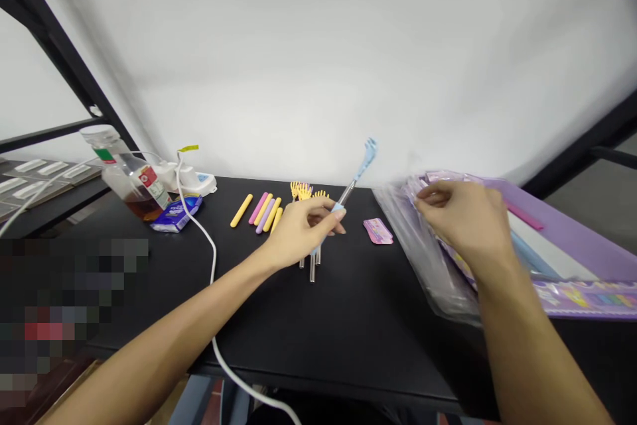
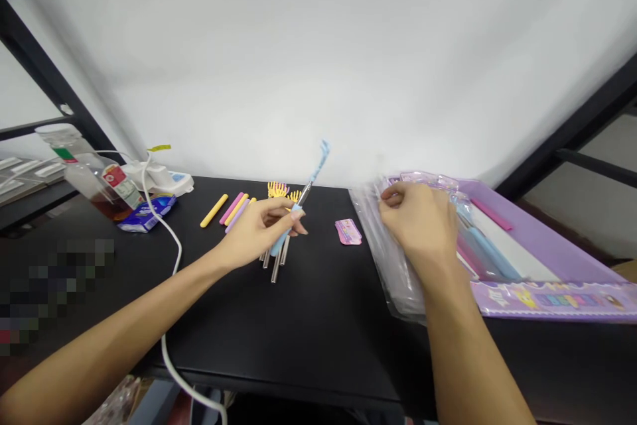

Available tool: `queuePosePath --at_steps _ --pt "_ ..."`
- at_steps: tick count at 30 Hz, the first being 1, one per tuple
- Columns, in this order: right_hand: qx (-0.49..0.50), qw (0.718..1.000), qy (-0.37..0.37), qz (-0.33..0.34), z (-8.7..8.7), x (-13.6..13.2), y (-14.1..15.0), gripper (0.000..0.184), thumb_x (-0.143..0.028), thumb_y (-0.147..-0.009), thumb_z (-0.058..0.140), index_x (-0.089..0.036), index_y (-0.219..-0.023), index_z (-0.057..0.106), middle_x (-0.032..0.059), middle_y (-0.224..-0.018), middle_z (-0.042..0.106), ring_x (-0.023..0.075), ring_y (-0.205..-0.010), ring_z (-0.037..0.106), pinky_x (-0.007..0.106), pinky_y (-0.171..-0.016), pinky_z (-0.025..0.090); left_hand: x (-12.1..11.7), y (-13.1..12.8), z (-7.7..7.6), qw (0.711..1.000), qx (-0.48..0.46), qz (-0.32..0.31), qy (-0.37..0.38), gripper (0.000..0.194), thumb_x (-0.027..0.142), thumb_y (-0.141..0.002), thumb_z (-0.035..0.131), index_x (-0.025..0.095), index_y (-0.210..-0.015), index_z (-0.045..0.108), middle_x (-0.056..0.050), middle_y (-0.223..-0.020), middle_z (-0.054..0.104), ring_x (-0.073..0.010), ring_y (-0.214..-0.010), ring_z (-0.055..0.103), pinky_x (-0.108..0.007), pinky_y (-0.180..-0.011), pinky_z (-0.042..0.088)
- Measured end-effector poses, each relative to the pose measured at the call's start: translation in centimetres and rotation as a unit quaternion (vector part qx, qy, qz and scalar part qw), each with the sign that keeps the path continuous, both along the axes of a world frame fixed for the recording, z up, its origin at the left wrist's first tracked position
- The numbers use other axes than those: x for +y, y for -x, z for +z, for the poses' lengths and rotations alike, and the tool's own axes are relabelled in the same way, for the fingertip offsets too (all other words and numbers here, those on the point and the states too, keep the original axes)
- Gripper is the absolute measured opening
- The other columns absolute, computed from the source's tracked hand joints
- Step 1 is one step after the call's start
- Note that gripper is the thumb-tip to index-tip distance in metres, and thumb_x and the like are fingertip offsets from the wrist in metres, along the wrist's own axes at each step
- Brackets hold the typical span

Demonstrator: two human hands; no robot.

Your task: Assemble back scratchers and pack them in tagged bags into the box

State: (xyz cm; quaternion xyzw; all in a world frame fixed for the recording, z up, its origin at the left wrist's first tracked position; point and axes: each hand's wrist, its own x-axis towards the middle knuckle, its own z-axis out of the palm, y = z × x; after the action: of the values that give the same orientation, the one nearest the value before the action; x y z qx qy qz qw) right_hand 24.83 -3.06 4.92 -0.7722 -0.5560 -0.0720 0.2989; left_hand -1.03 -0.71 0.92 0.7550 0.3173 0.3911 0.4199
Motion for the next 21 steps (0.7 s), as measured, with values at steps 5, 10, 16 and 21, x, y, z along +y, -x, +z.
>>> queuePosePath --at_steps 5,10,16,21 --pt "0.131 0.966 -0.074 0.209 -1.0 -0.3 4.7 0.008 -0.016 -0.074 0.070 -0.020 -0.080 0.074 0.0023 -0.071 0.075 0.0197 -0.068 0.071 0.031 -0.070 0.055 -0.1 -0.7 -0.2 0.945 -0.189 -0.111 0.243 0.022 0.033 -0.099 0.061 0.016 -0.107 0.072 -0.011 -0.130 0.068 -0.0205 -0.120 0.063 -0.038 -0.101 0.054" --pt "0.204 0.906 -0.006 0.370 -2.8 -0.7 8.3 0.018 -0.019 -0.083 0.062 -0.021 -0.091 0.078 0.0025 -0.084 0.077 0.0187 -0.075 0.072 0.028 -0.067 0.054 0.2 -0.6 -1.0 0.911 -0.229 -0.103 0.327 0.024 0.029 -0.100 0.059 0.020 -0.116 0.074 -0.012 -0.116 0.073 -0.0238 -0.110 0.066 -0.041 -0.088 0.057" --pt "0.332 0.830 0.083 0.440 -3.4 -0.5 9.0 0.021 -0.019 -0.082 0.060 -0.019 -0.090 0.079 0.0035 -0.092 0.077 0.0218 -0.090 0.070 0.034 -0.086 0.054 0.1 -0.9 -1.5 0.885 -0.291 -0.070 0.356 0.032 0.040 -0.084 0.078 0.015 -0.103 0.078 -0.012 -0.105 0.074 -0.0241 -0.105 0.066 -0.038 -0.091 0.053" --pt "0.380 0.815 0.110 0.424 -3.6 0.1 8.3 0.023 -0.039 -0.088 0.066 -0.017 -0.091 0.075 0.0066 -0.089 0.074 0.0219 -0.084 0.068 0.036 -0.079 0.054 0.4 -0.7 -1.1 0.880 -0.324 -0.029 0.347 0.035 0.045 -0.084 0.077 0.014 -0.100 0.077 -0.014 -0.117 0.070 -0.0275 -0.113 0.063 -0.042 -0.093 0.055"
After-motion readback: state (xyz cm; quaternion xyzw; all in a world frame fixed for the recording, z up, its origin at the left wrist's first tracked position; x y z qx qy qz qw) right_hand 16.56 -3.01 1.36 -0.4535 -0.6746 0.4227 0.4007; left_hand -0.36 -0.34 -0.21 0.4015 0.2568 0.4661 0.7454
